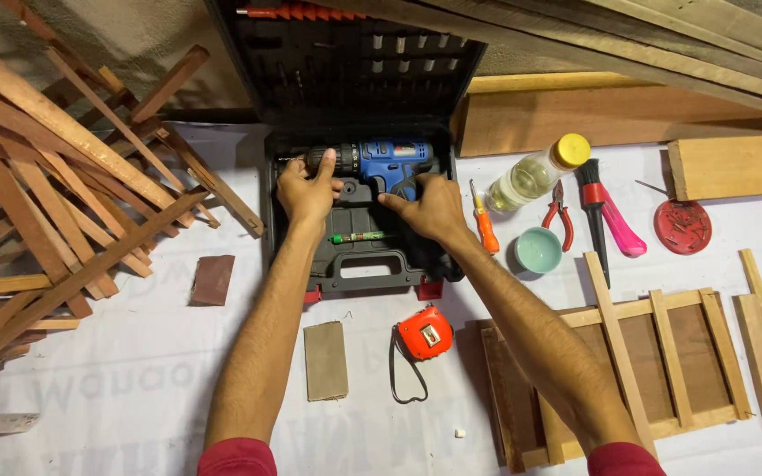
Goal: Measuring, marking, and assembling wooden pieces to construct a frame structure.
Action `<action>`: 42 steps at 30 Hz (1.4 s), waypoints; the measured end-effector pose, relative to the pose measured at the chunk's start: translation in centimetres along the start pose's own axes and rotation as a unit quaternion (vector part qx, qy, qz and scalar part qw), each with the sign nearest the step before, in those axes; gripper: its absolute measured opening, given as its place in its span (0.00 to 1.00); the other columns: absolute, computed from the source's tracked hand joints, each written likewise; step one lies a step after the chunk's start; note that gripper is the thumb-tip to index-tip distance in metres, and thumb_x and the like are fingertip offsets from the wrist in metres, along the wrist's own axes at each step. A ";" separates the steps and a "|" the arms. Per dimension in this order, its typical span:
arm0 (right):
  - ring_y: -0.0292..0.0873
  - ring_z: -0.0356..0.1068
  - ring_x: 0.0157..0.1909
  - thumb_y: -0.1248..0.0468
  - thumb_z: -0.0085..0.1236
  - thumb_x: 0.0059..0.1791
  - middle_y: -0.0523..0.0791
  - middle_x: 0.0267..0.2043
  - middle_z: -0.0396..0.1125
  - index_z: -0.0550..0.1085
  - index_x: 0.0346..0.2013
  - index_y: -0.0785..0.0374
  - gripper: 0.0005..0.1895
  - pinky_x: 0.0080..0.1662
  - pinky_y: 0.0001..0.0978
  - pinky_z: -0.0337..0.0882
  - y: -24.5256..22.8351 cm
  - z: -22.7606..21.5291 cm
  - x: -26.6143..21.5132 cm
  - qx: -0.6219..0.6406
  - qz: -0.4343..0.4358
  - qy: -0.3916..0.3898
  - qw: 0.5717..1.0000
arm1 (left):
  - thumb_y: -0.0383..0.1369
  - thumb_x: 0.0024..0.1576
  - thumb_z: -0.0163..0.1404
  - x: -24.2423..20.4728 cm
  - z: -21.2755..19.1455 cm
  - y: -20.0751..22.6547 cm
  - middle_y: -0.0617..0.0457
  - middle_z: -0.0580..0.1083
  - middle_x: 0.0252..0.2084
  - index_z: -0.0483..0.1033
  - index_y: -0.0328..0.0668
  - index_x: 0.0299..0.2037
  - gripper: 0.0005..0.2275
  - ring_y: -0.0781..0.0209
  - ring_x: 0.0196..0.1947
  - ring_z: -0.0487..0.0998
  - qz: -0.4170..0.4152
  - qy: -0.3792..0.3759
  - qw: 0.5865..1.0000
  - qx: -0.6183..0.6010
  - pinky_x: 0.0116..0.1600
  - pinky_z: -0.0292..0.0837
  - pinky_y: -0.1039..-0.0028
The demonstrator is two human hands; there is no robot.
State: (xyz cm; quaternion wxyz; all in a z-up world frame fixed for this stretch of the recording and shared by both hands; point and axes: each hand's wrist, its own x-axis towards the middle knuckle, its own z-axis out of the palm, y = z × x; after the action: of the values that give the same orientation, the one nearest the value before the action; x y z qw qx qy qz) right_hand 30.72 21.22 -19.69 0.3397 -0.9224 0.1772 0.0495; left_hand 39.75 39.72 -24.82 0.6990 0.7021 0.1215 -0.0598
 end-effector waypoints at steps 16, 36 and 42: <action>0.45 0.78 0.33 0.56 0.69 0.45 0.54 0.43 0.76 0.79 0.46 0.71 0.23 0.40 0.37 0.78 2.9 -6.8 -7.3 0.051 -0.152 0.105 0.981 | 0.36 0.54 0.65 -9.7 0.4 3.6 0.41 0.72 0.51 0.67 0.34 0.55 0.25 0.45 0.53 0.73 0.302 0.045 0.926 0.222 0.57 0.69 0.54; 0.34 0.76 0.45 0.60 0.67 0.51 0.45 0.45 0.77 0.76 0.53 0.66 0.18 0.45 0.26 0.77 17.7 -20.4 -21.9 0.222 -0.299 -0.078 0.925 | 0.28 0.59 0.64 -33.0 8.7 8.7 0.46 0.74 0.49 0.76 0.32 0.48 0.12 0.63 0.32 0.78 0.514 -0.152 0.829 0.162 0.37 0.75 0.76; 0.33 0.77 0.41 0.59 0.66 0.50 0.43 0.46 0.77 0.77 0.52 0.63 0.18 0.42 0.25 0.77 22.5 -21.1 -25.6 0.130 -0.306 -0.101 0.938 | 0.30 0.59 0.63 -37.3 11.4 3.5 0.46 0.76 0.47 0.78 0.34 0.46 0.10 0.65 0.32 0.80 0.485 -0.165 0.836 0.196 0.32 0.74 0.77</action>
State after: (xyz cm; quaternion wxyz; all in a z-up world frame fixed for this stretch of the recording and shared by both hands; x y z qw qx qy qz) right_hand -1.84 -0.77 -11.86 0.4717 -0.8699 -0.1438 0.0125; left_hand 5.73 25.14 -12.12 0.4959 0.7733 -0.3658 0.1494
